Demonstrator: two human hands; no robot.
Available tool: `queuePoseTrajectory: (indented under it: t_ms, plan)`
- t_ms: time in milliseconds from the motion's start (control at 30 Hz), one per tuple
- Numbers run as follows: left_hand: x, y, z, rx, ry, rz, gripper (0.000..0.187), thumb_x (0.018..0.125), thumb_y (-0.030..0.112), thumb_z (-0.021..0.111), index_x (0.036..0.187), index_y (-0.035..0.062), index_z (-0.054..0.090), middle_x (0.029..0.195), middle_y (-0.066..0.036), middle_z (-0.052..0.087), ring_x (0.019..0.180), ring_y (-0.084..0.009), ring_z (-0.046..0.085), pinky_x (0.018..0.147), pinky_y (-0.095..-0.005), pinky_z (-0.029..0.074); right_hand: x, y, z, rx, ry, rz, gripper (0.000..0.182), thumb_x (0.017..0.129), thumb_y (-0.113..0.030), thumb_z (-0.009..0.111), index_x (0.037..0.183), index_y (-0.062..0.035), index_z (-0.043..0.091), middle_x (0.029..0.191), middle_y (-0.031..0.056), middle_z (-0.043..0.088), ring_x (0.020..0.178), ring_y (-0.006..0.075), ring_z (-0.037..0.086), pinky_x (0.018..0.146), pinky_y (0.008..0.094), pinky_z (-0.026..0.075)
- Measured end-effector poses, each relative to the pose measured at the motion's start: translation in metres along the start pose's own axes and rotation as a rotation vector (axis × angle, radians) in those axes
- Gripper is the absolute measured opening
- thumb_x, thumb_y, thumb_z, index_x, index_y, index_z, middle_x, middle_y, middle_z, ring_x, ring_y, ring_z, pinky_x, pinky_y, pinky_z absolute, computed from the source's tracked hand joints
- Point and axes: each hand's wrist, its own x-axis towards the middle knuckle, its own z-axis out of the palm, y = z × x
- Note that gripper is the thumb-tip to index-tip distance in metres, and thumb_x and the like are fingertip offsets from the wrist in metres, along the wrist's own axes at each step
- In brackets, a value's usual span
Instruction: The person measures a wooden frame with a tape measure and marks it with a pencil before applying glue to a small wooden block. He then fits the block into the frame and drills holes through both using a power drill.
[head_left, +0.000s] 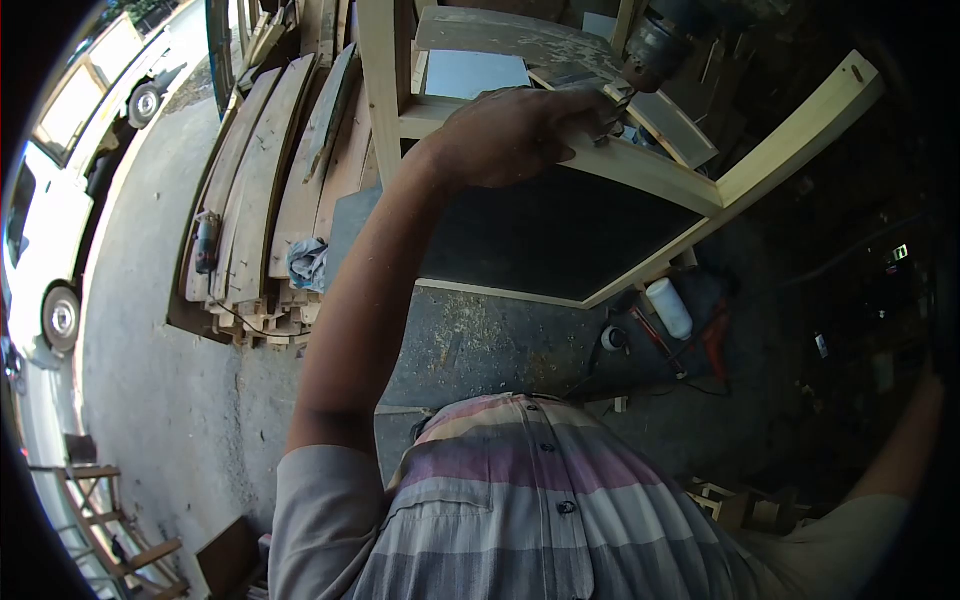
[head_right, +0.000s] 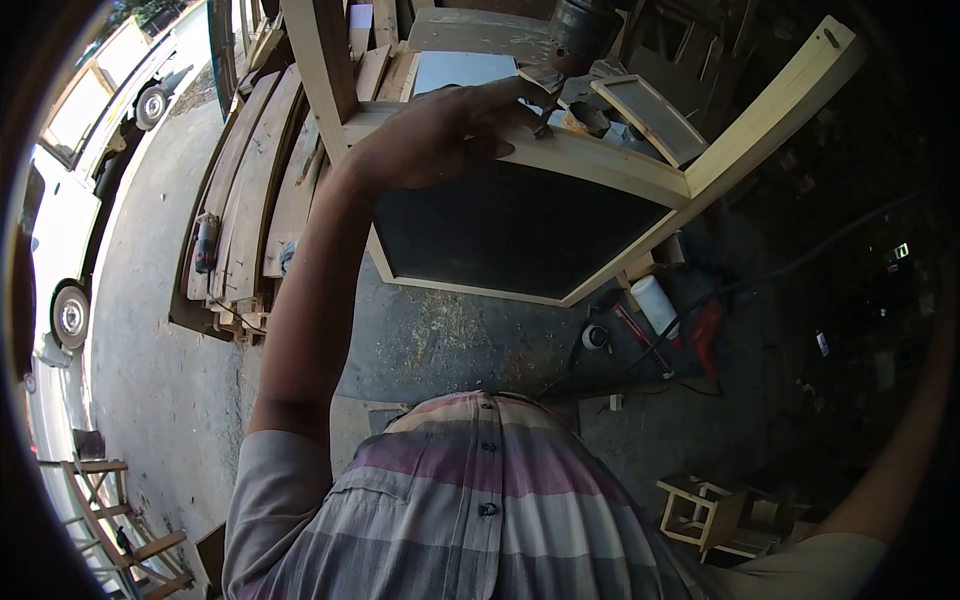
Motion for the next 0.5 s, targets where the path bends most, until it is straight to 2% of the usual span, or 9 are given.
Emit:
queuePoseTrajectory:
  t_ms: [267,367,467,500]
  plan:
    - [0.000,-0.001,0.001,0.000,0.011,-0.034,0.056,0.084,0.006,0.065,0.135,0.0228,0.050,0.117,-0.010,0.068,0.108,-0.0323,0.065,0.093,-0.0467,0.050,0.004,0.016,-0.012,-0.023,-0.016,0.006,0.046,0.086,-0.018,0.075,0.118,0.0079,0.056,0.082,0.0149,0.067,0.058,0.0188,0.066,0.044,0.0288,0.053]
    - [0.000,0.001,0.001,0.034,0.018,-0.039,0.054,0.083,0.006,0.066,0.133,0.0215,0.052,0.116,-0.010,0.069,0.108,-0.0321,0.065,0.093,-0.0462,0.051,0.006,0.029,-0.020,-0.033,-0.022,0.007,0.045,0.086,-0.018,0.075,0.117,0.0078,0.056,0.082,0.0148,0.067,0.058,0.0187,0.066,0.044,0.0289,0.053]
    - [0.001,0.003,-0.003,-0.005,0.003,0.002,0.051,0.083,0.006,0.066,0.130,0.0201,0.052,0.114,-0.011,0.069,0.106,-0.0334,0.065,0.092,-0.0467,0.050,0.003,0.012,-0.013,-0.042,-0.020,0.009,0.045,0.086,-0.019,0.075,0.117,0.0078,0.056,0.082,0.0147,0.067,0.058,0.0187,0.066,0.044,0.0289,0.053]
    - [0.001,0.004,-0.004,0.011,-0.034,-0.004,0.051,0.086,0.004,0.063,0.133,0.0161,0.049,0.117,-0.011,0.068,0.109,-0.0320,0.064,0.094,-0.0445,0.051,0.000,0.010,-0.012,-0.044,-0.017,0.010,0.045,0.086,-0.019,0.075,0.117,0.0078,0.056,0.082,0.0146,0.067,0.058,0.0187,0.066,0.044,0.0289,0.053]
